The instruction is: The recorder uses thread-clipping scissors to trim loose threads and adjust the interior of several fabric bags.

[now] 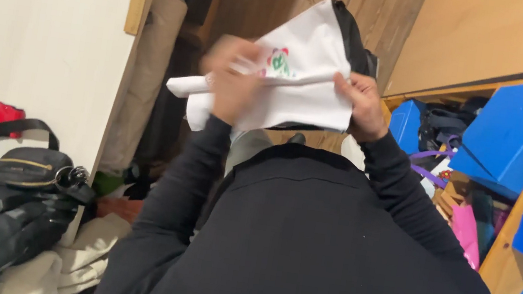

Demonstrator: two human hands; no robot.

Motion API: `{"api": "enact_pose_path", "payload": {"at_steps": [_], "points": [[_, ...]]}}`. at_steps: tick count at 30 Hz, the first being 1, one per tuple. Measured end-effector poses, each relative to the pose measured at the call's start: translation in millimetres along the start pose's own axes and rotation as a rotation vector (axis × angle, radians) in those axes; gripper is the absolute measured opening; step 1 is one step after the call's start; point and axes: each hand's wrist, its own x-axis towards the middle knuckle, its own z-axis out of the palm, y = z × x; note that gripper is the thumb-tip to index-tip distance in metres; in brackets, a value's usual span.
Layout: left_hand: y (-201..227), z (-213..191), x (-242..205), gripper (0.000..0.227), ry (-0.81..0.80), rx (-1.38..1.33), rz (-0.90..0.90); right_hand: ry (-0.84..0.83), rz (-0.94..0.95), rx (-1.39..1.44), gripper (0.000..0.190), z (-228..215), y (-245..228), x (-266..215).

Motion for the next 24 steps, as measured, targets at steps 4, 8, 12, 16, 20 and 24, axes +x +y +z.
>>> {"api": "enact_pose_path", "payload": {"at_steps": [4, 8, 12, 16, 20, 24], "points": [[-51, -118, 12, 0.040, 0.648, 0.867, -0.181, 0.231, 0.051, 0.085, 0.027, 38, -62, 3], [-26, -138, -11, 0.071, 0.486, 0.813, 0.094, 0.384, 0.045, 0.233, 0.029, -2, -53, 26], [57, -29, -14, 0.040, 0.228, 0.772, 0.116, 0.312, -0.025, 0.244, 0.030, -3, -61, 40], [54, 49, -26, 0.048, 0.051, 0.367, 0.029, 0.318, -0.094, 0.249, 0.029, 5, -72, 48], [79, 81, -9, 0.049, 0.006, 0.304, -0.120, 0.336, -0.236, 0.174, 0.028, 11, -77, 49], [84, 88, 13, 0.051, 0.144, 0.170, -0.049, 0.303, -0.301, 0.166, 0.028, 34, -85, 38]]}}
